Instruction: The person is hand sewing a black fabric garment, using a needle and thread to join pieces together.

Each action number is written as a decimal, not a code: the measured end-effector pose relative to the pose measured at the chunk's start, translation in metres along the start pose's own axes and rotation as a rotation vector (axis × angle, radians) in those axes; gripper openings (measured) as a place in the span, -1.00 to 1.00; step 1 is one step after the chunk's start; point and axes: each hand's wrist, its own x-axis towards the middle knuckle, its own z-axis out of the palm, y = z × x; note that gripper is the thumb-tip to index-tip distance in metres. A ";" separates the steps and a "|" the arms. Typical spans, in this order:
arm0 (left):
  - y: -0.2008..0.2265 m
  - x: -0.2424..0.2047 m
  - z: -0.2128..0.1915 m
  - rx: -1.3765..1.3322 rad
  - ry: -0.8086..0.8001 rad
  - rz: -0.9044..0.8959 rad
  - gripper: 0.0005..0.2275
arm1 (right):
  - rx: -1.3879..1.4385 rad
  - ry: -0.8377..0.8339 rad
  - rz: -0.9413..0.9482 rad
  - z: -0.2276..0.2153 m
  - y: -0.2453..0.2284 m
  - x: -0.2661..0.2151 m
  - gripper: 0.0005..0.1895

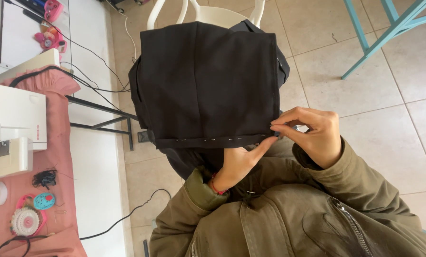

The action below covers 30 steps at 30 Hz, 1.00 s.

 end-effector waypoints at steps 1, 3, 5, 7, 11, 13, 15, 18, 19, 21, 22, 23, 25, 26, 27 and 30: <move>-0.003 -0.003 0.000 0.062 0.012 0.005 -0.77 | 0.008 0.001 0.005 0.000 0.000 -0.001 -0.88; -0.006 -0.001 -0.002 0.125 0.015 0.016 -0.79 | 0.012 0.011 0.006 0.000 0.000 0.000 -0.88; -0.004 -0.001 -0.002 0.188 0.037 0.044 -0.82 | 0.013 0.012 0.009 0.000 -0.002 0.000 -0.89; -0.004 -0.001 -0.002 0.234 0.049 0.082 -0.82 | 0.019 0.011 0.008 0.000 0.000 -0.002 -0.89; -0.002 0.001 -0.002 0.235 0.075 0.099 -0.81 | 0.030 0.013 0.005 -0.001 0.000 -0.003 -0.89; 0.000 0.000 -0.002 0.213 0.076 0.078 -0.81 | 0.023 0.017 0.012 -0.001 0.001 -0.005 -0.89; 0.003 0.000 -0.003 0.199 0.077 0.079 -0.80 | 0.016 0.027 -0.004 0.000 0.002 -0.005 -0.88; 0.002 0.004 -0.003 0.194 0.063 0.090 -0.78 | 0.033 0.055 0.002 0.000 0.004 -0.003 -0.89; 0.001 0.005 -0.003 0.159 0.062 0.074 -0.77 | 0.056 0.058 0.014 0.000 0.005 -0.004 -0.88; -0.001 0.004 -0.002 0.123 0.072 0.062 -0.76 | 0.078 0.051 0.020 -0.001 0.005 -0.005 -0.88; -0.001 0.005 -0.002 0.105 0.078 0.058 -0.75 | 0.068 0.046 0.034 -0.002 0.004 -0.004 -0.88; -0.001 0.007 -0.002 0.088 0.083 0.055 -0.73 | 0.058 0.041 0.048 -0.003 0.004 -0.004 -0.88; -0.008 0.001 -0.005 0.084 0.083 0.042 -0.73 | 0.031 0.028 0.065 -0.013 0.004 -0.007 -0.88; -0.013 -0.001 -0.006 0.075 0.074 0.029 -0.72 | -0.001 0.022 0.085 -0.018 0.004 -0.008 -0.89; -0.012 -0.002 -0.007 0.077 0.076 0.026 -0.72 | 0.002 0.020 0.086 -0.021 0.002 -0.010 -0.89; -0.010 -0.001 -0.006 0.089 0.082 0.036 -0.72 | -0.029 0.059 0.122 -0.032 -0.004 -0.015 -0.90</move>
